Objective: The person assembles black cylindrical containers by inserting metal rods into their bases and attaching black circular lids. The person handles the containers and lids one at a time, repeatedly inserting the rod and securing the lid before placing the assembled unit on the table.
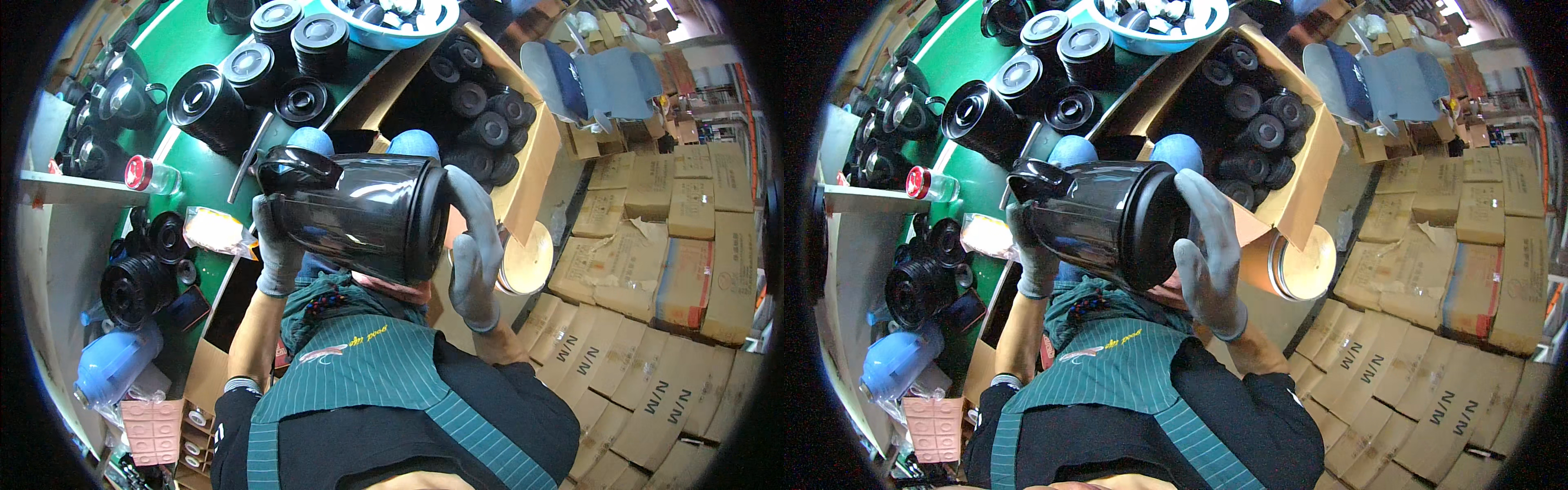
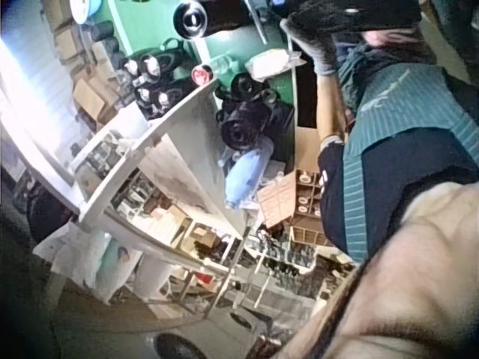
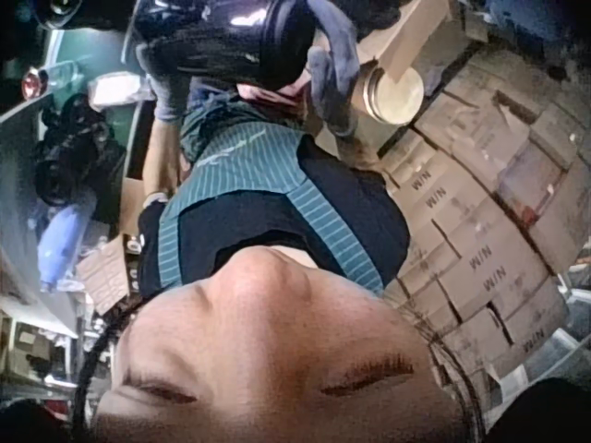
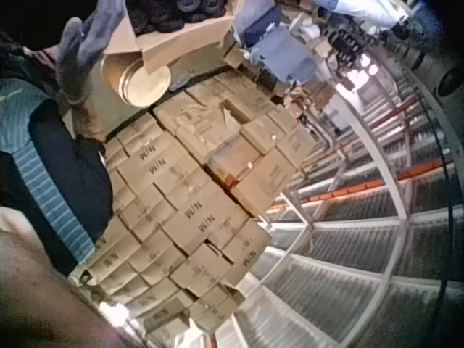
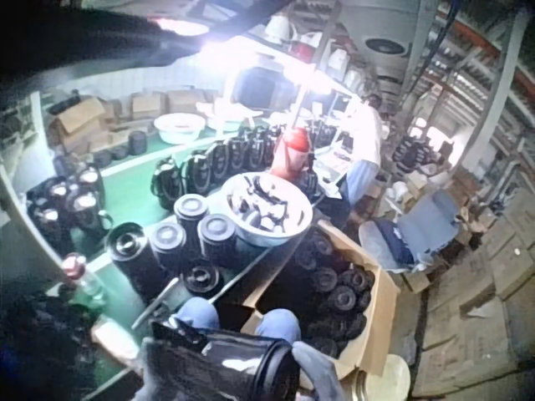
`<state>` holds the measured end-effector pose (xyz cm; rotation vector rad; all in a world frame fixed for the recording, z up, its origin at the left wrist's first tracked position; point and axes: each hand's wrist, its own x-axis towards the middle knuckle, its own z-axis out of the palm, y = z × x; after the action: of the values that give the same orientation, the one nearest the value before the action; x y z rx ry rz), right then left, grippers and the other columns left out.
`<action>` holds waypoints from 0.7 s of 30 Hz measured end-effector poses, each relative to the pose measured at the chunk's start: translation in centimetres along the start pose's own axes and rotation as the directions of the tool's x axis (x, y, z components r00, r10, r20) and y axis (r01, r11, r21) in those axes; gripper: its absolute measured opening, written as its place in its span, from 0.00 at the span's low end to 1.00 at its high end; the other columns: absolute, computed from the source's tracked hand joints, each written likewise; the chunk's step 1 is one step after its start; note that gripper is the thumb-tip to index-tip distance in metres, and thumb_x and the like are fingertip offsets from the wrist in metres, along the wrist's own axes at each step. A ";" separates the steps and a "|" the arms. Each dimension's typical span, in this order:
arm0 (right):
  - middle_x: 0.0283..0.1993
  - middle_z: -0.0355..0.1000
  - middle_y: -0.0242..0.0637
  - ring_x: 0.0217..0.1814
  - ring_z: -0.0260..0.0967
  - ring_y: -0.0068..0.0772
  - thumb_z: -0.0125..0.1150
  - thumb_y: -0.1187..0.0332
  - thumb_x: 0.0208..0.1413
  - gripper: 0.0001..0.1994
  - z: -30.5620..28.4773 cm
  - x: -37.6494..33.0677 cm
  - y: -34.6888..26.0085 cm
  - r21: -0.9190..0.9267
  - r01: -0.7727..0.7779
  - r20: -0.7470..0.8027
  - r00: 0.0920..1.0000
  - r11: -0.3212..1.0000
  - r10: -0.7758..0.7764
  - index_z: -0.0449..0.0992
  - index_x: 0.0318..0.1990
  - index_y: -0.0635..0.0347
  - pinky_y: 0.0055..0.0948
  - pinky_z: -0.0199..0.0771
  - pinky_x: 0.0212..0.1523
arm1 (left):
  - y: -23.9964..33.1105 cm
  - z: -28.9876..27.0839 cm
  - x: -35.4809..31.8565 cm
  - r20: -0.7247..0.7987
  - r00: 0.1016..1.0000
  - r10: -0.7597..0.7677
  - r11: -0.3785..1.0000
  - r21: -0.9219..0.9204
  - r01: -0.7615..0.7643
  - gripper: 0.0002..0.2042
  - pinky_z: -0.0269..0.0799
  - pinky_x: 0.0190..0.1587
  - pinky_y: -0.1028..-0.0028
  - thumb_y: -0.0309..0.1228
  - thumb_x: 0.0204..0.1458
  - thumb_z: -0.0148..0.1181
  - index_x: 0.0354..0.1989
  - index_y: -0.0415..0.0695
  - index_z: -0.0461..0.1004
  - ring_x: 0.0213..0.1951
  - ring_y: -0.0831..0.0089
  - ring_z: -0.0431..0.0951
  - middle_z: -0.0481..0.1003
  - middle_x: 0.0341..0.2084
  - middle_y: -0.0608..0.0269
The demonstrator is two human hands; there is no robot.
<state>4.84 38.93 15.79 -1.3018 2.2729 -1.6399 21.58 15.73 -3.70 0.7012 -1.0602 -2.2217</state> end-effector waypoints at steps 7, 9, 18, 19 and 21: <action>0.73 0.67 0.59 0.75 0.68 0.51 0.37 0.42 0.77 0.39 0.5 -0.7 1.1 0.001 -0.050 -0.028 0.998 0.999 0.050 0.62 0.75 0.73 0.47 0.66 0.76 | 3.1 2.2 0.3 0.062 0.966 0.253 0.964 -0.102 -0.246 0.18 0.77 0.53 0.67 0.25 0.60 0.72 0.56 0.42 0.72 0.50 0.68 0.79 0.80 0.50 0.57; 0.73 0.67 0.59 0.75 0.69 0.52 0.37 0.41 0.76 0.39 0.6 -0.6 1.0 -0.002 -0.054 -0.024 0.998 0.999 0.054 0.63 0.75 0.73 0.48 0.67 0.76 | 2.0 1.2 0.2 0.051 0.929 0.367 0.914 0.164 -0.370 0.17 0.77 0.52 0.67 0.26 0.62 0.70 0.55 0.42 0.71 0.49 0.69 0.79 0.80 0.50 0.58; 0.81 0.54 0.60 0.83 0.56 0.55 0.43 0.39 0.76 0.43 1.1 -0.9 1.4 0.133 -0.127 0.055 0.991 0.983 0.120 0.53 0.80 0.72 0.48 0.56 0.81 | 2.1 1.6 -0.7 -0.035 0.942 0.335 0.910 0.269 -0.314 0.16 0.75 0.46 0.69 0.41 0.73 0.55 0.47 0.38 0.76 0.43 0.72 0.79 0.82 0.42 0.56; 0.83 0.51 0.61 0.85 0.52 0.56 0.46 0.39 0.75 0.45 1.3 -0.9 1.2 0.176 -0.145 0.054 0.989 0.974 0.138 0.50 0.81 0.72 0.48 0.53 0.81 | 2.4 1.9 -0.8 -0.040 0.955 0.295 0.924 0.267 -0.274 0.20 0.75 0.46 0.69 0.45 0.74 0.52 0.47 0.37 0.77 0.42 0.72 0.79 0.82 0.40 0.56; 0.85 0.45 0.59 0.87 0.46 0.54 0.48 0.38 0.74 0.48 1.4 -0.5 1.6 0.200 -0.161 0.091 0.985 0.966 0.145 0.43 0.83 0.72 0.45 0.46 0.83 | 3.1 1.9 -0.5 0.026 0.946 0.323 0.854 0.423 -0.303 0.28 0.75 0.47 0.69 0.51 0.75 0.48 0.53 0.32 0.77 0.42 0.72 0.79 0.82 0.39 0.57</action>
<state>4.88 38.32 13.76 -1.0932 2.0389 -1.6902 21.51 15.47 -0.02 0.6926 -1.5379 -1.7035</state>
